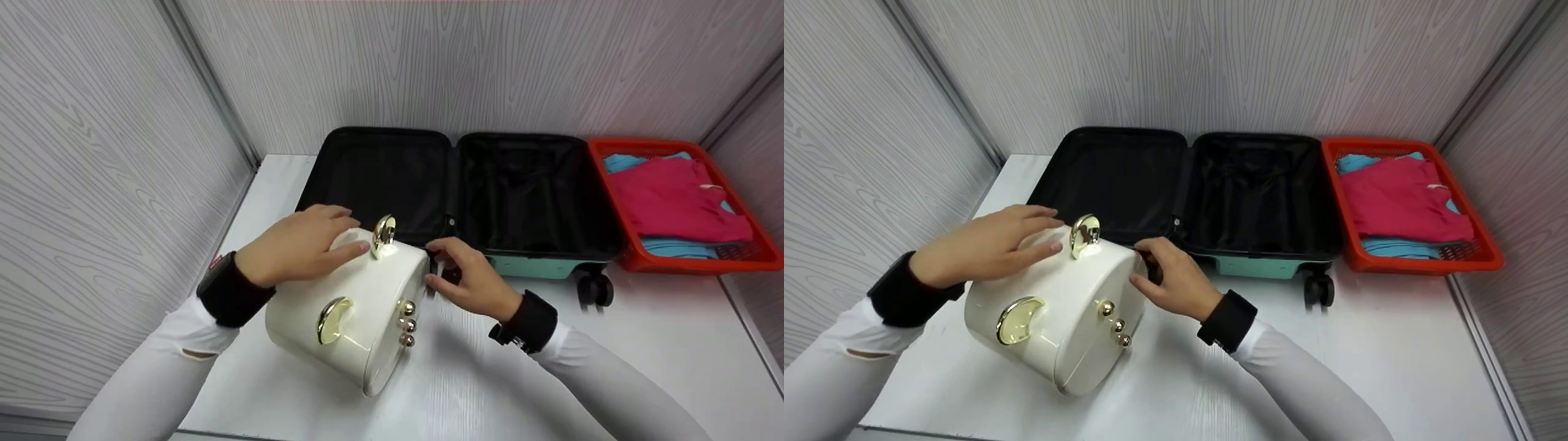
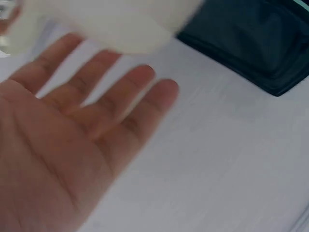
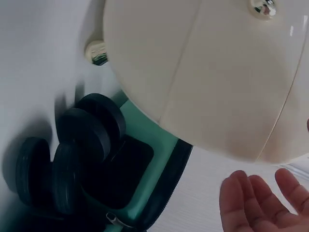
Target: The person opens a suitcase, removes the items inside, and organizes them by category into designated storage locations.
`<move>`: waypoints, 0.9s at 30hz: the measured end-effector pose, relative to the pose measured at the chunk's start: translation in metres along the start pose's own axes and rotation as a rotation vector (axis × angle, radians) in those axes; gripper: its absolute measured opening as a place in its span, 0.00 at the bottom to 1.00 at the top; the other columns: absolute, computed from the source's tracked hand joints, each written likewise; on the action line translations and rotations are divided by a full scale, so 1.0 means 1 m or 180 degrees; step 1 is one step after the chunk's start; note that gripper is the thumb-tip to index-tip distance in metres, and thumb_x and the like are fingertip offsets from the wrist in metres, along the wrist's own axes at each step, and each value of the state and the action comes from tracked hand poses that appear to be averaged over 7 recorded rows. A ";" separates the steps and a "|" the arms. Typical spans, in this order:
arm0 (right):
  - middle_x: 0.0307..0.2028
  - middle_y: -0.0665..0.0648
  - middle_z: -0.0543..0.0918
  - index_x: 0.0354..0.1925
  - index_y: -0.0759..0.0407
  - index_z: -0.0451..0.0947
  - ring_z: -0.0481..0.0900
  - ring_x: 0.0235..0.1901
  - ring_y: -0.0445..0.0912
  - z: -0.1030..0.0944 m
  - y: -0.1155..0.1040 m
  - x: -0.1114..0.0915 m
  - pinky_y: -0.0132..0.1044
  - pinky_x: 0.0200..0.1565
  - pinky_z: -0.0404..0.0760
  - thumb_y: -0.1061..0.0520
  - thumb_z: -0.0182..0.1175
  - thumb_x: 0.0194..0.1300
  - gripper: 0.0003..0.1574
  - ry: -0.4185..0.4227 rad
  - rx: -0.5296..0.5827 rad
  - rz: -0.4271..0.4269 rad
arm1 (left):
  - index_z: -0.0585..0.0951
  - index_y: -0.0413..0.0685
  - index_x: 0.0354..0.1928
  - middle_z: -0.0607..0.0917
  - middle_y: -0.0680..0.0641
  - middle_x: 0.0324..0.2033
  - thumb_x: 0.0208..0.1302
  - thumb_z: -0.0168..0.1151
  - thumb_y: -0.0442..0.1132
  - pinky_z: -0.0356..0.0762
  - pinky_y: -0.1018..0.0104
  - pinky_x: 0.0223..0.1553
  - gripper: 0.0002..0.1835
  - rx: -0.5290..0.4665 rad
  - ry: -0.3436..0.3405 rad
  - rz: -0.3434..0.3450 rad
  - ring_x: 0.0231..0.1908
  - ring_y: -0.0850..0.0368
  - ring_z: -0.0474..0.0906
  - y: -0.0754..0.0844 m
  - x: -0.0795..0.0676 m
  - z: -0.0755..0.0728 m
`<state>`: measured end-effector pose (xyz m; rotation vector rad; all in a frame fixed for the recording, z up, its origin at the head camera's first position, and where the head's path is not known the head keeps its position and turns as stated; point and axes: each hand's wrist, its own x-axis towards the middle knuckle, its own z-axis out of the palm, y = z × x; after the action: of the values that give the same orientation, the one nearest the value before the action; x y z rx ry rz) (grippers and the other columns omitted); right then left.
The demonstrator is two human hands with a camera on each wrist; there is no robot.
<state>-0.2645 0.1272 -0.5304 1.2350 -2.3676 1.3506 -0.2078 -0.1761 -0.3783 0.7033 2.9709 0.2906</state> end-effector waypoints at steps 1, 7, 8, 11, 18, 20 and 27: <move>0.57 0.64 0.85 0.69 0.67 0.75 0.86 0.50 0.53 0.000 0.001 0.002 0.50 0.52 0.88 0.59 0.71 0.73 0.31 -0.0076 0.0053 -0.0024 | 0.81 0.39 0.71 0.78 0.32 0.72 0.80 0.55 0.63 0.71 0.34 0.75 0.36 0.0083 0.0034 -0.0017 0.75 0.33 0.72 0.009 -0.006 0.001; 0.74 0.68 0.77 0.82 0.68 0.61 0.83 0.66 0.58 0.006 0.008 0.007 0.58 0.68 0.82 0.60 0.68 0.76 0.45 -0.0510 0.0504 -0.0053 | 0.80 0.41 0.71 0.82 0.34 0.68 0.69 0.62 0.73 0.83 0.36 0.61 0.46 0.0521 0.0016 -0.0001 0.66 0.33 0.80 0.053 -0.037 0.010; 0.74 0.68 0.76 0.82 0.69 0.61 0.82 0.67 0.58 0.008 0.009 0.008 0.57 0.69 0.81 0.61 0.68 0.76 0.45 -0.0540 0.0564 -0.0040 | 0.80 0.41 0.70 0.84 0.35 0.65 0.68 0.63 0.73 0.85 0.38 0.57 0.46 0.0590 0.0020 0.0005 0.63 0.33 0.82 0.058 -0.041 0.012; 0.74 0.67 0.76 0.81 0.68 0.62 0.81 0.69 0.58 0.011 0.011 0.009 0.54 0.70 0.81 0.62 0.69 0.75 0.45 -0.0561 0.0681 -0.0015 | 0.82 0.39 0.62 0.87 0.38 0.56 0.64 0.68 0.73 0.87 0.42 0.41 0.44 0.0805 0.0084 0.0007 0.49 0.36 0.85 0.067 -0.052 0.020; 0.72 0.66 0.79 0.79 0.65 0.68 0.84 0.65 0.56 0.028 0.005 0.016 0.55 0.65 0.85 0.59 0.72 0.74 0.42 -0.0566 0.0741 -0.0161 | 0.82 0.35 0.48 0.85 0.41 0.37 0.61 0.74 0.70 0.81 0.48 0.26 0.40 0.1257 0.0447 -0.0073 0.30 0.40 0.81 0.074 -0.061 0.032; 0.71 0.66 0.80 0.79 0.64 0.68 0.85 0.64 0.56 0.033 0.001 0.019 0.55 0.63 0.87 0.58 0.71 0.74 0.42 -0.0583 0.0712 -0.0167 | 0.82 0.34 0.49 0.84 0.40 0.37 0.59 0.76 0.68 0.82 0.48 0.26 0.40 0.1270 0.0418 -0.0148 0.31 0.40 0.81 0.073 -0.064 0.032; 0.73 0.63 0.79 0.80 0.61 0.68 0.82 0.69 0.57 0.051 -0.009 0.027 0.51 0.63 0.87 0.58 0.68 0.77 0.39 -0.0691 0.0607 -0.0235 | 0.81 0.35 0.51 0.81 0.42 0.39 0.54 0.82 0.63 0.83 0.47 0.27 0.39 0.1091 0.0278 -0.0346 0.34 0.42 0.79 0.058 -0.081 0.031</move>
<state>-0.2623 0.0696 -0.5414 1.5794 -2.3459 1.5186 -0.1065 -0.1562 -0.3945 0.5645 3.1634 -0.2061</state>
